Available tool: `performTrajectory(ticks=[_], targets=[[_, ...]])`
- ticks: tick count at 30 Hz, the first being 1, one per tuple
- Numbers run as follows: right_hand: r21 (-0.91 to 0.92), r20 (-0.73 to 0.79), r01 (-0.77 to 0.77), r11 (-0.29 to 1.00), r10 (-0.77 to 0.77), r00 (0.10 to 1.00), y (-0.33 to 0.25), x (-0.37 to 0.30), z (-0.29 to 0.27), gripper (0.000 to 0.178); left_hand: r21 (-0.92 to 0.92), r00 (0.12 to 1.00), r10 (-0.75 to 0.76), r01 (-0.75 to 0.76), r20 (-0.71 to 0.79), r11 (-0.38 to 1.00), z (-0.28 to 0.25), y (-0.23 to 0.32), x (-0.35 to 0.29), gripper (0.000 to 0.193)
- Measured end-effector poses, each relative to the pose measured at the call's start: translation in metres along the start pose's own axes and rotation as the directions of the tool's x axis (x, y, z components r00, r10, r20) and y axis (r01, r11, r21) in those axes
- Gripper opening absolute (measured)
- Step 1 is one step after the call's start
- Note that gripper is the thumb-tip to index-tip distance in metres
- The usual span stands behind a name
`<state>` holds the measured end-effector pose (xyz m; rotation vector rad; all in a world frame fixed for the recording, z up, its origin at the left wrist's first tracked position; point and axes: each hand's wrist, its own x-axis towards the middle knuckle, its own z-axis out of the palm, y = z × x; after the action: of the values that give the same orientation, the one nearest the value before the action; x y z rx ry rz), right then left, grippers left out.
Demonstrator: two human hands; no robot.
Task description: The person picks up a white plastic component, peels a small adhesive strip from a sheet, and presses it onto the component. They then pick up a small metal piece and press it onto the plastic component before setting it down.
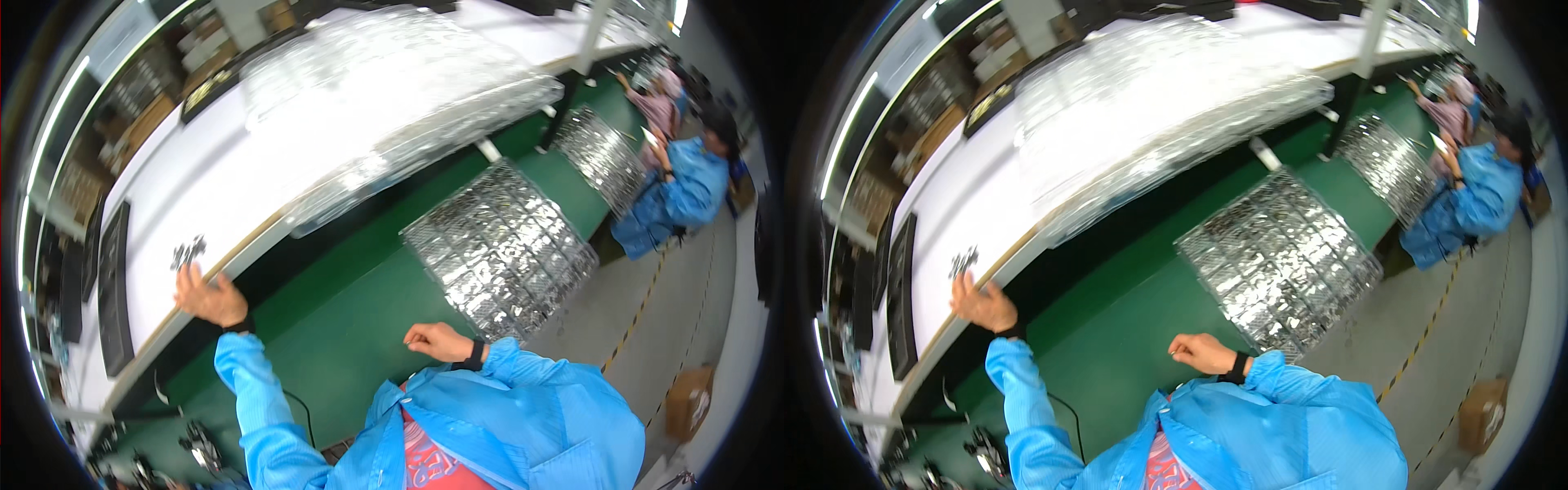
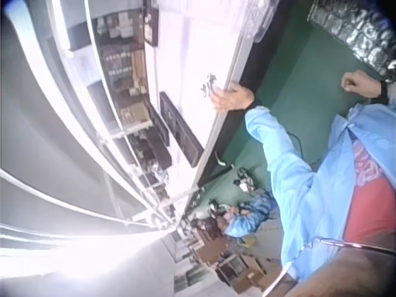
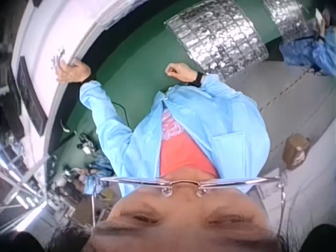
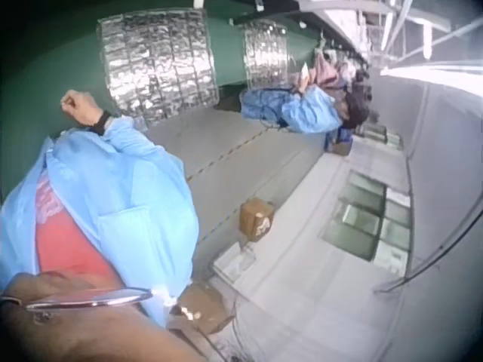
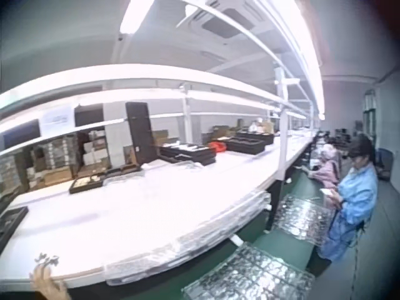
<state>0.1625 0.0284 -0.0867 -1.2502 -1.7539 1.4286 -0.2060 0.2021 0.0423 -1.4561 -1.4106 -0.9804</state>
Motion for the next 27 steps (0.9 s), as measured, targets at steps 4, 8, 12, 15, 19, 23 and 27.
performTrajectory(ticks=[4,8,12,15,19,23,27], targets=[[-0.075,0.017,0.057,0.996,-0.056,0.998,0.002,-0.009,0.003,0.018,0.026,0.999,0.026,-0.027,0.037,0.999,-0.013,-0.002,0.001,0.050],[-0.056,0.030,0.061,0.997,-0.060,0.998,0.013,-0.023,0.007,0.017,0.018,0.998,0.036,-0.037,0.052,0.999,0.001,0.007,-0.002,0.051],[-0.145,0.098,0.069,0.987,-0.055,0.994,0.012,-0.029,0.006,0.015,0.025,0.999,0.037,-0.038,0.035,0.999,0.000,0.008,0.001,0.049],[-0.146,0.123,0.065,0.987,-0.047,0.991,0.010,-0.038,0.015,0.015,0.030,0.999,0.035,-0.036,0.042,0.999,-0.001,0.006,0.002,0.047],[-0.146,0.107,0.003,0.989,0.013,0.994,0.007,-0.052,0.024,0.014,0.016,0.999,0.005,-0.006,0.044,1.000,0.000,0.005,0.002,0.050],[-0.150,0.075,-0.041,0.988,0.053,0.996,0.013,-0.062,0.035,0.015,0.019,0.999,0.022,-0.023,0.039,1.000,0.002,0.000,-0.002,0.051],[-0.230,-0.008,-0.102,0.968,0.103,0.995,0.006,-0.071,0.045,0.017,-0.037,0.999,0.018,-0.017,0.031,0.999,0.003,0.006,-0.001,0.048]])
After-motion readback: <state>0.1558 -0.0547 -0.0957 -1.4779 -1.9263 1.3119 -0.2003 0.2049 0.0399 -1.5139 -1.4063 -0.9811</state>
